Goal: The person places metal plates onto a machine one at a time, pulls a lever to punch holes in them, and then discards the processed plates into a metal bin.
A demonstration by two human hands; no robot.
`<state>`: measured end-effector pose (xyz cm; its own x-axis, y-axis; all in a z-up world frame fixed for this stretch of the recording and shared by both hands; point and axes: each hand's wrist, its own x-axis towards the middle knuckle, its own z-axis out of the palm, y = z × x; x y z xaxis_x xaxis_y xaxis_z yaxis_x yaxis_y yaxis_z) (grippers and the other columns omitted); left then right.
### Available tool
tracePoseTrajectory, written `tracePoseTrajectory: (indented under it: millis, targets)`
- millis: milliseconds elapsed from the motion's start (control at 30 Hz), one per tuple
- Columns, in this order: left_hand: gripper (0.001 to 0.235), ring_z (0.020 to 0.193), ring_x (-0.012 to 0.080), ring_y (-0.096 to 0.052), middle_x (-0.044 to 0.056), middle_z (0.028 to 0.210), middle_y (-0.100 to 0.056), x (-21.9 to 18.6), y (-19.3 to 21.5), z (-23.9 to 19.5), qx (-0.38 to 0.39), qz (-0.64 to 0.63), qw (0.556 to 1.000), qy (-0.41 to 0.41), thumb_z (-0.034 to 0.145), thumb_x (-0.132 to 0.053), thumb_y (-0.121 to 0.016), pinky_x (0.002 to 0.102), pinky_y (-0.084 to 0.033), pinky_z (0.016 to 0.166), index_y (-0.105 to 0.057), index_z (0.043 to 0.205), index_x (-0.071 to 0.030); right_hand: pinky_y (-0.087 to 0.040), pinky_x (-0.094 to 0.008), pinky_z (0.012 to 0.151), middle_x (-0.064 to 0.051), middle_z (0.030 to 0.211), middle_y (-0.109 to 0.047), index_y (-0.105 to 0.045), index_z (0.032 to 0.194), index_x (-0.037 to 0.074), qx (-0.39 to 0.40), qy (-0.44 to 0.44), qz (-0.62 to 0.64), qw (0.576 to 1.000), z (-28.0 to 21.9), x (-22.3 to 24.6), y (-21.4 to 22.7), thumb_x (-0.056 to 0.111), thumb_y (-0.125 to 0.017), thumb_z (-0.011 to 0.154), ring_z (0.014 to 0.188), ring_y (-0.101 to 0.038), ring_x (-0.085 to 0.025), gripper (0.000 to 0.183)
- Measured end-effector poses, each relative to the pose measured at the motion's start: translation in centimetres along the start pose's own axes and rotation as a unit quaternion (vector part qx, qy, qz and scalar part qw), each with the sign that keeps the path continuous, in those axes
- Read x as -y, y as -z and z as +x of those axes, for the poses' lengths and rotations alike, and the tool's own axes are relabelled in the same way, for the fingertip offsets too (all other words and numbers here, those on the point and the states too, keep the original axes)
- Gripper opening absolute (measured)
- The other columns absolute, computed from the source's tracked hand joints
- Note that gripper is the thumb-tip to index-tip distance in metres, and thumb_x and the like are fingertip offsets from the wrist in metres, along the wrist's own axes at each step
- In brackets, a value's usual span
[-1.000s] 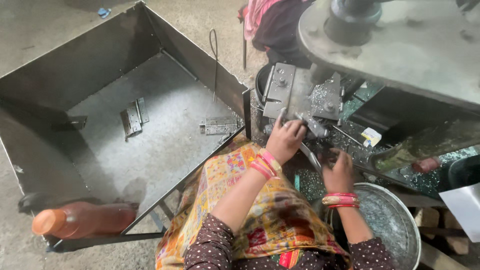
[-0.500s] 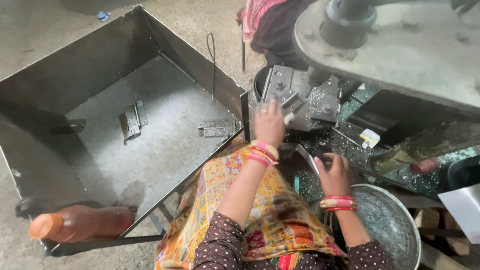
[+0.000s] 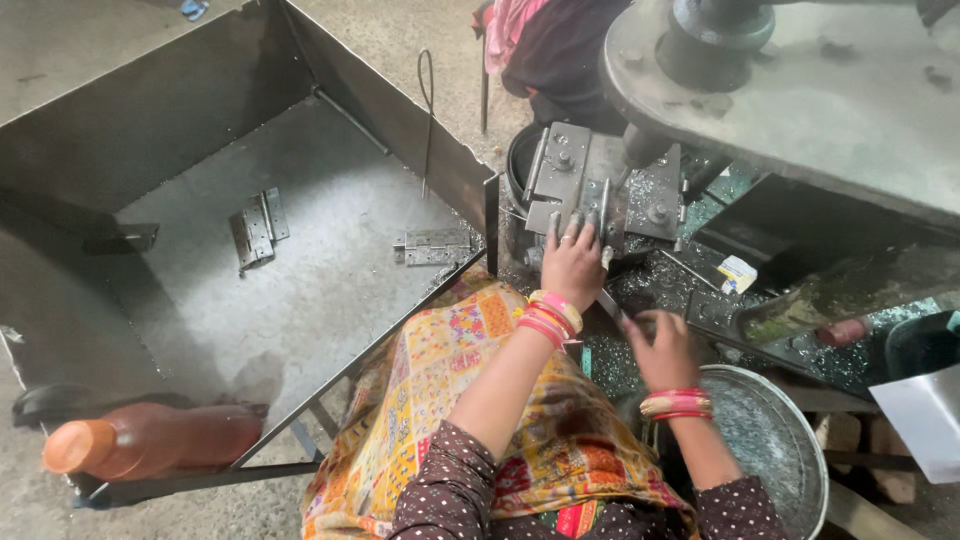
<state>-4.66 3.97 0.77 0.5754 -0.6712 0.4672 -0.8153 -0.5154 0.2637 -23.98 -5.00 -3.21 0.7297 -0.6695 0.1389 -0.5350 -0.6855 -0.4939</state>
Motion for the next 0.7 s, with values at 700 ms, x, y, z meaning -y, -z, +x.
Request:
tracePoseTrajectory:
  millis: [700]
  targets:
    - [0.04, 0.139, 0.0346, -0.05, 0.018, 0.14, -0.059, 0.4, -2.5, 3.3, 0.009, 0.124, 0.992, 0.016, 0.092, -0.021, -0.055, 0.055, -0.028, 0.123, -0.071, 0.121, 0.001, -0.057, -0.05, 0.078, -0.026, 0.094, -0.074, -0.064, 0.116, 0.004, 0.187, -0.078, -0.07, 0.977, -2.3, -5.6, -6.1, 0.052, -0.074, 0.083, 0.089, -0.074, -0.043, 0.06]
